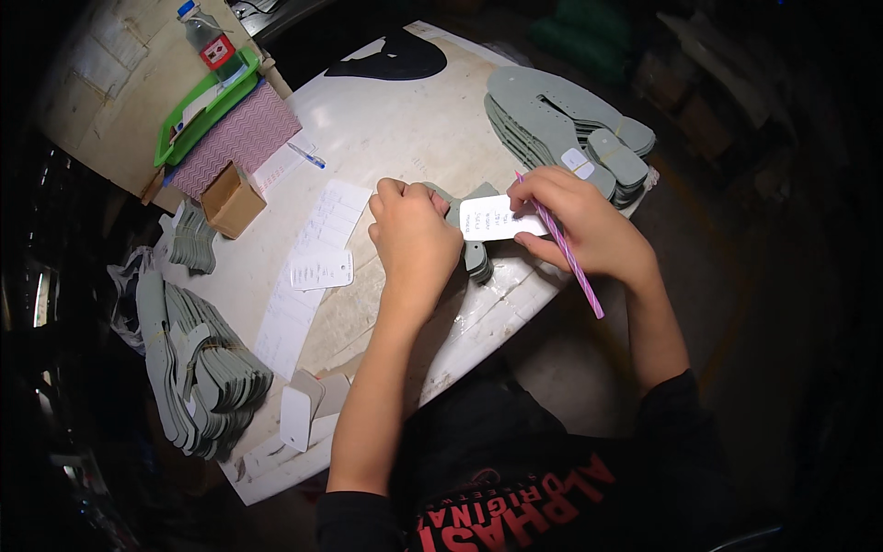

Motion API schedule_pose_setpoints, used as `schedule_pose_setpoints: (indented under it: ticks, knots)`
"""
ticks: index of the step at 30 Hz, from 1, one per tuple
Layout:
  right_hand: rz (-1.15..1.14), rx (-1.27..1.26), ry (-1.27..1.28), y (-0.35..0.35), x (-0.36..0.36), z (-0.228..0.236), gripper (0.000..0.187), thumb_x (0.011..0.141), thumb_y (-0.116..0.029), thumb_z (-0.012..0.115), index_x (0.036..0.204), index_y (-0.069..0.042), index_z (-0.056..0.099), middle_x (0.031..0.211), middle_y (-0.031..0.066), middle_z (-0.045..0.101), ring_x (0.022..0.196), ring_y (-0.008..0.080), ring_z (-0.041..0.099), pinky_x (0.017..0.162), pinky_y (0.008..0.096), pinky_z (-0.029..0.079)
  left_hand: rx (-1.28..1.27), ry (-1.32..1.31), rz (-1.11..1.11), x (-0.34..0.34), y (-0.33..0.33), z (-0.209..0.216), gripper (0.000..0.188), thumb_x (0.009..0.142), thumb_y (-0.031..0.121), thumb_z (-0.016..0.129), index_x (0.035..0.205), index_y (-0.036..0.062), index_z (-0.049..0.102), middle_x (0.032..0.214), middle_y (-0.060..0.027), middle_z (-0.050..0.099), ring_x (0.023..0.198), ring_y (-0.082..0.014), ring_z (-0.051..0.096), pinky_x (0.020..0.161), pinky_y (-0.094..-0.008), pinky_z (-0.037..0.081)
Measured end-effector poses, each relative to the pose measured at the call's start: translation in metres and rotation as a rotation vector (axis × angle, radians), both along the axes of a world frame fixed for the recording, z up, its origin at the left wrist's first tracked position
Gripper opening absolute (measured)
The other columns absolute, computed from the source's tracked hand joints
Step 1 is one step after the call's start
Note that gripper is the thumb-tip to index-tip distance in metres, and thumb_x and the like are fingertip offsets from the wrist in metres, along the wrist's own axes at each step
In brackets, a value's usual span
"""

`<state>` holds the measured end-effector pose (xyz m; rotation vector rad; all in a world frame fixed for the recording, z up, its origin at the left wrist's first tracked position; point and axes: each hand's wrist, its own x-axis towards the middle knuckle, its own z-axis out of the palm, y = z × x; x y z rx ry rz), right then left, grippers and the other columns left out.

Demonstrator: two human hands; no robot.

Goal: The person writes on small white tags with a pink pen, then attaches them to stacks of grey shoe insoles. They place the tagged insoles into a clear plastic bag and continue the process with additional stacks.

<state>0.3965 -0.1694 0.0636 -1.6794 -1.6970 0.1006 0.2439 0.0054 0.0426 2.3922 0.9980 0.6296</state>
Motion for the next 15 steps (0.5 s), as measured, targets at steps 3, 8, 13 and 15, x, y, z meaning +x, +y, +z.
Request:
schedule_pose_setpoints:
  ticks: [3,8,13,15]
  knots:
    - [0.102,0.004,-0.049,0.012,0.001,-0.002,0.037,0.084,-0.007,0.084,0.115,-0.002,0.065,0.109,0.0146,0.068,0.103,0.035,0.066,0.092,0.0431,0.055,-0.204,-0.054,-0.086,-0.007,0.009,-0.001,0.015,0.1,0.009,0.071,0.104,-0.0058,0.074,0.115,-0.023,0.062,0.11,-0.0399,0.062,0.097,-0.0466,0.052]
    - [0.088,-0.006,-0.058,0.027,0.003,-0.008,0.035,0.085,-0.01,0.084,0.112,-0.002,0.064,0.107,0.0162,0.068,0.105,0.039,0.065,0.093,0.046,0.054,-0.261,-0.113,-0.155,-0.018,0.017,-0.006,0.014,0.105,0.01,0.067,0.102,-0.0031,0.07,0.111,-0.0197,0.063,0.097,-0.0321,0.065,0.089,-0.041,0.054]
    - [0.048,-0.015,-0.053,0.029,0.001,-0.009,0.034,0.085,-0.012,0.085,0.109,-0.002,0.063,0.104,0.0167,0.069,0.103,0.0398,0.066,0.092,0.0462,0.054,-0.377,-0.225,-0.164,-0.03,0.01,-0.017,0.008,0.104,0.004,0.065,0.105,-0.003,0.068,0.118,-0.0225,0.062,0.105,-0.0386,0.065,0.096,-0.0436,0.053]
    - [0.019,-0.018,-0.043,0.03,-0.002,-0.009,0.034,0.085,-0.012,0.086,0.108,-0.002,0.063,0.104,0.0173,0.069,0.104,0.0399,0.066,0.091,0.0466,0.054,-0.305,-0.314,-0.15,-0.035,0.001,-0.023,0.007,0.103,0.002,0.065,0.106,-0.0036,0.067,0.119,-0.022,0.062,0.107,-0.0388,0.064,0.097,-0.044,0.053]
